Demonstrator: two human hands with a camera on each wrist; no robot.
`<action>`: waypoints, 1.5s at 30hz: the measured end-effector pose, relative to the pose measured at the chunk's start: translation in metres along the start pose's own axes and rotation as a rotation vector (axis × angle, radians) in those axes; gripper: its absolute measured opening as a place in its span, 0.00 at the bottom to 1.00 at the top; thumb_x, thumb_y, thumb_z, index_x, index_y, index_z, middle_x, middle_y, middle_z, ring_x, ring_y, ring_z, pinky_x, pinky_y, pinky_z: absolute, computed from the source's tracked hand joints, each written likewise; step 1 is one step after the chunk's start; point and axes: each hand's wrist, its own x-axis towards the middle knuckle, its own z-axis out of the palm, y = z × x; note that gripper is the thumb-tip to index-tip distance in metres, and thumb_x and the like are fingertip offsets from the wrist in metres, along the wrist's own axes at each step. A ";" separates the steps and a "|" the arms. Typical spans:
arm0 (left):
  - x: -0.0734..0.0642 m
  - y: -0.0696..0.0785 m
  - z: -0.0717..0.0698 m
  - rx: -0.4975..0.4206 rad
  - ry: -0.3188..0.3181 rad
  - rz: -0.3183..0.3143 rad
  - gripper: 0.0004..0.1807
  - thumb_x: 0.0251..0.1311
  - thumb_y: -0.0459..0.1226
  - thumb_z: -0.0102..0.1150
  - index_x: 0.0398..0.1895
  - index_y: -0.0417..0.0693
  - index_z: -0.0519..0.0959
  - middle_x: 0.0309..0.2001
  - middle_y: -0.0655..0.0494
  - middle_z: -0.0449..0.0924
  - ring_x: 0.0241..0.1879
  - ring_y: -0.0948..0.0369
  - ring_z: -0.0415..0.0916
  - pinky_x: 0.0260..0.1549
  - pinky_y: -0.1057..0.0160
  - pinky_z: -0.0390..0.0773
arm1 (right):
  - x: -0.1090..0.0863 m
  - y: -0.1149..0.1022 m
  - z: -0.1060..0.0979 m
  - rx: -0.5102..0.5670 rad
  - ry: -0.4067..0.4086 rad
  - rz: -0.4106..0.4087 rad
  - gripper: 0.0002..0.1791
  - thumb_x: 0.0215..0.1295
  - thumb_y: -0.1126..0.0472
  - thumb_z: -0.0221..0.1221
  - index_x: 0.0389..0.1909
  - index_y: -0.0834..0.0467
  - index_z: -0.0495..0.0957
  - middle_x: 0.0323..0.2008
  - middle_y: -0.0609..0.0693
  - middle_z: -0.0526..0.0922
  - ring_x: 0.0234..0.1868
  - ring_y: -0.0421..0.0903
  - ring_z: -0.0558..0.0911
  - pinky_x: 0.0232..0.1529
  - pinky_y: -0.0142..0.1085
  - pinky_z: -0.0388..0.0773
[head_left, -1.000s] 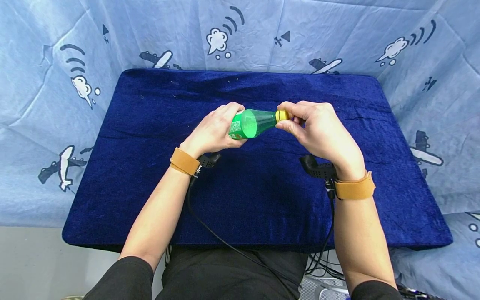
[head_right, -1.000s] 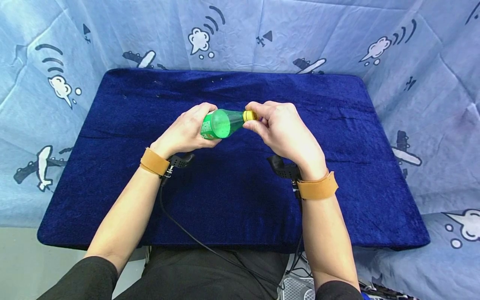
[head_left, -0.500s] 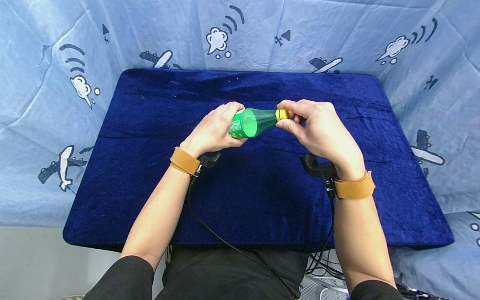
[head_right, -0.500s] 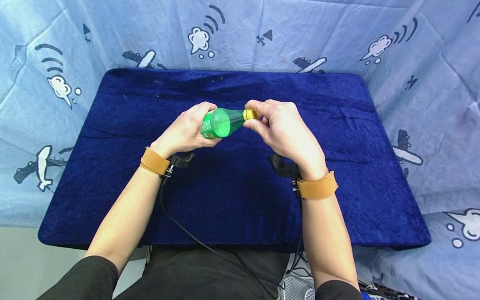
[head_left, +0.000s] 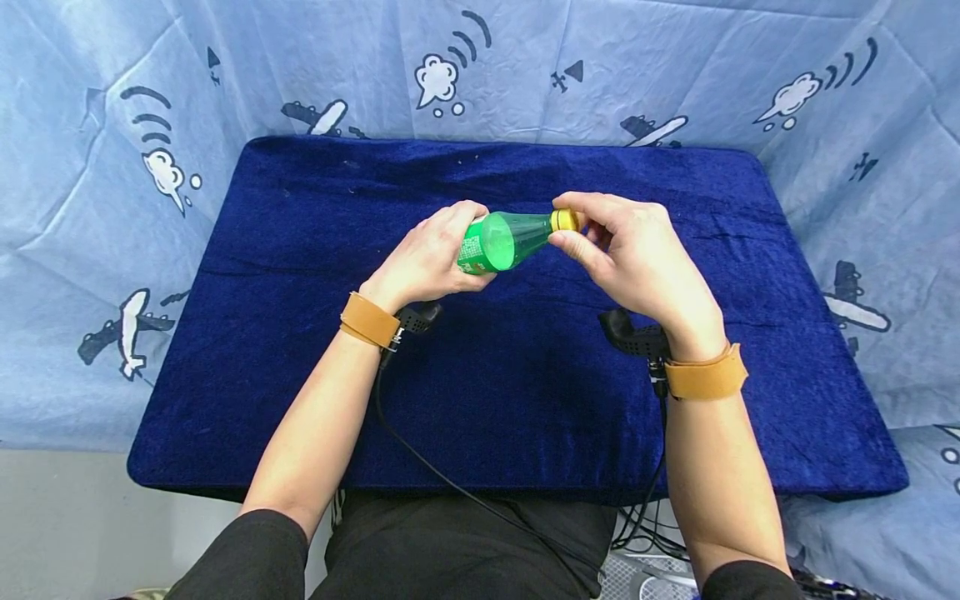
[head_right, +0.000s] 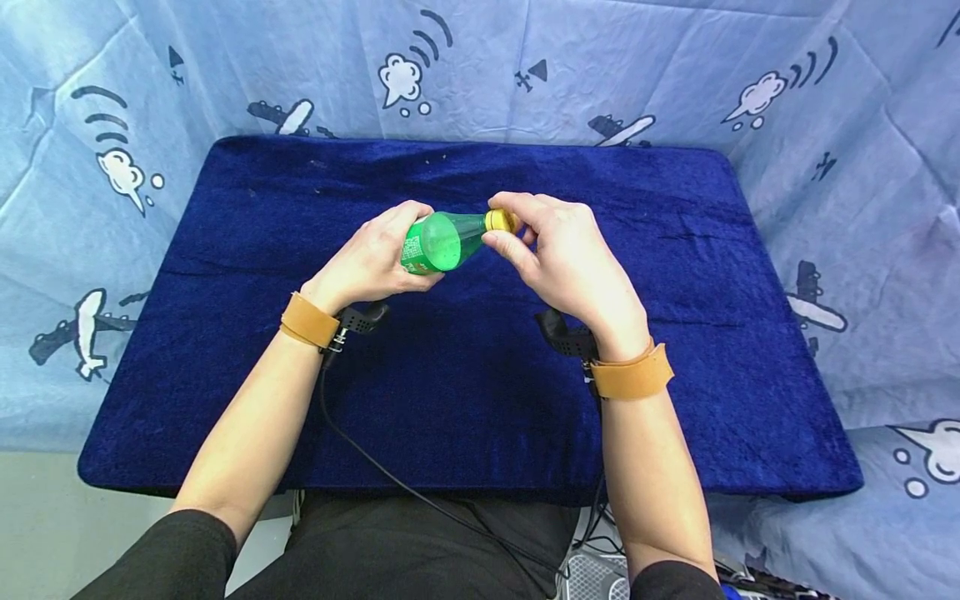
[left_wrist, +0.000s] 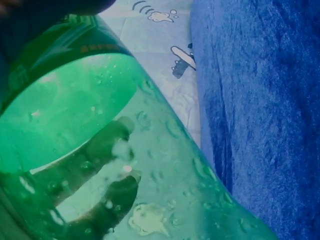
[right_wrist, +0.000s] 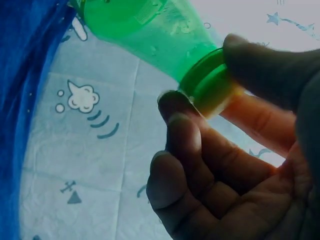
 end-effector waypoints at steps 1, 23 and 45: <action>0.000 0.000 0.000 -0.003 0.001 -0.001 0.37 0.53 0.46 0.76 0.62 0.42 0.71 0.55 0.47 0.78 0.52 0.51 0.75 0.56 0.51 0.76 | 0.000 0.000 0.000 -0.005 -0.009 0.010 0.21 0.66 0.62 0.70 0.58 0.62 0.82 0.30 0.54 0.81 0.29 0.45 0.75 0.32 0.28 0.66; 0.002 0.002 -0.003 0.018 -0.012 -0.003 0.37 0.53 0.44 0.76 0.63 0.42 0.70 0.55 0.46 0.78 0.52 0.51 0.75 0.56 0.51 0.75 | 0.001 -0.002 0.002 0.001 0.070 0.089 0.10 0.70 0.56 0.67 0.40 0.60 0.87 0.20 0.50 0.79 0.20 0.39 0.72 0.24 0.24 0.63; 0.001 0.002 -0.005 0.031 -0.026 -0.007 0.38 0.54 0.45 0.76 0.64 0.40 0.69 0.57 0.45 0.78 0.53 0.50 0.75 0.57 0.50 0.75 | 0.000 -0.001 -0.001 0.058 -0.001 0.043 0.07 0.69 0.61 0.67 0.43 0.60 0.85 0.27 0.50 0.82 0.24 0.41 0.74 0.27 0.21 0.66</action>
